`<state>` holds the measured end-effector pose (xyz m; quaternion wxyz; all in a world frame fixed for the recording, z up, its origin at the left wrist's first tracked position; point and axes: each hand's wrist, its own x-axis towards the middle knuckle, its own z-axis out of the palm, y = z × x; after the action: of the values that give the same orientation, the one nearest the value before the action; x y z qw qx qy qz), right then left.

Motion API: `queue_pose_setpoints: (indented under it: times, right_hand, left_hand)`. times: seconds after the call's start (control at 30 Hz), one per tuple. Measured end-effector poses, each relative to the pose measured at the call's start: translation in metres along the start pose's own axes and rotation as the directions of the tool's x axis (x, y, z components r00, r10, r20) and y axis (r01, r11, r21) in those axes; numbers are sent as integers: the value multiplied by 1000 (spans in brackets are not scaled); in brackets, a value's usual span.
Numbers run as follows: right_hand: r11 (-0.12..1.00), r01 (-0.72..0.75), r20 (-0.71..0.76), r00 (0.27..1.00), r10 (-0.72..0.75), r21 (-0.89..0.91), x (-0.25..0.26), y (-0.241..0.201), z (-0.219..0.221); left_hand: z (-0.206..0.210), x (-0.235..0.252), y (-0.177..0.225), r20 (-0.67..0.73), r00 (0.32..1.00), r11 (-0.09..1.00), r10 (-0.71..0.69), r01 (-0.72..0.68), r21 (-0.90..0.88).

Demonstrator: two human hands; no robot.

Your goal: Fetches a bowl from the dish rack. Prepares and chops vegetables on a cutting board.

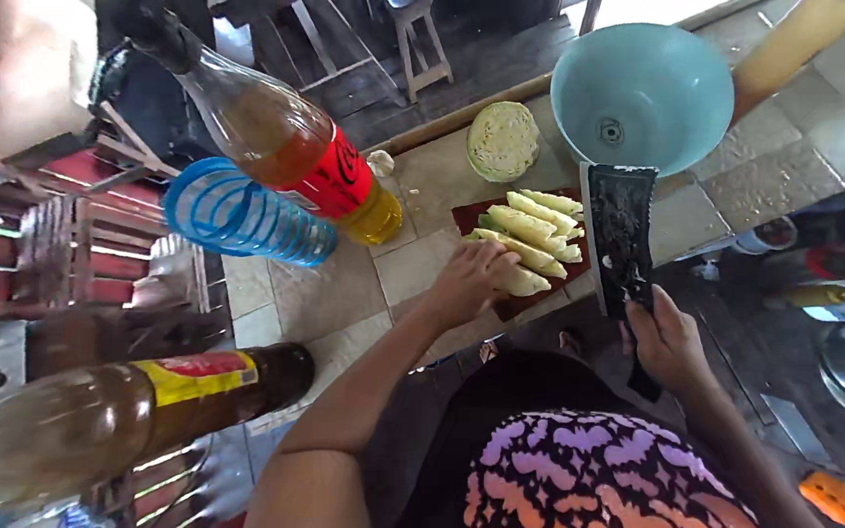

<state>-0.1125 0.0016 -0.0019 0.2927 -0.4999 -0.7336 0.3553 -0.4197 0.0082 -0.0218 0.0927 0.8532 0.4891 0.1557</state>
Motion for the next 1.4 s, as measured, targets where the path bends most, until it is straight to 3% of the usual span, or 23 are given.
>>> queue_pose_setpoints:
  times: [0.1, 0.23, 0.3, 0.4, 0.53, 0.73, 0.97, 1.1, 1.27, 1.4]
  right_hand:
    - [998, -17, -35, 999, 15, -56, -5, -3, -1]
    - [997, -70, -146, 987, 65, -28, -12, -4, -11]
    - [994, -112, -187, 976, 112, 8, -16, -5, -15]
    - [985, -174, -230, 959, 168, -7, -22, -8, -22]
    - [978, -208, -282, 940, 193, -21, -27, -10, -28]
    - [938, -290, -159, 952, 262, -191, -25, 0, -36]
    - [927, -300, 27, 949, 314, -223, 1, -1, -25]
    - [936, -286, -1, 956, 292, -206, 4, 5, -28]
    - [936, -284, -75, 959, 274, -210, -7, 18, -34]
    - [906, -397, 76, 909, 411, -148, -1, 20, -42]
  left_hand:
    - [-3, 7, -4, 39, 999, 1000, 16, -16, -11]
    - [-22, 23, -8, -81, 996, 991, 26, -37, -128]
    - [-36, 40, -13, 15, 1000, 982, -20, 23, -188]
    - [-53, 75, -18, 315, 946, 966, -81, 152, -208]
    - [-65, 117, -23, 393, 919, 908, -6, 169, -383]
    - [-42, 174, -30, 516, 856, 959, 40, 111, -259]
    - [-33, 201, -34, 685, 727, 926, 41, 231, -300]
    - [-48, 195, -37, 634, 773, 929, 30, 212, -303]
    - [-69, 146, -55, 499, 866, 938, -15, 184, -292]
    - [-68, 134, -61, 435, 885, 883, -167, 331, -334]
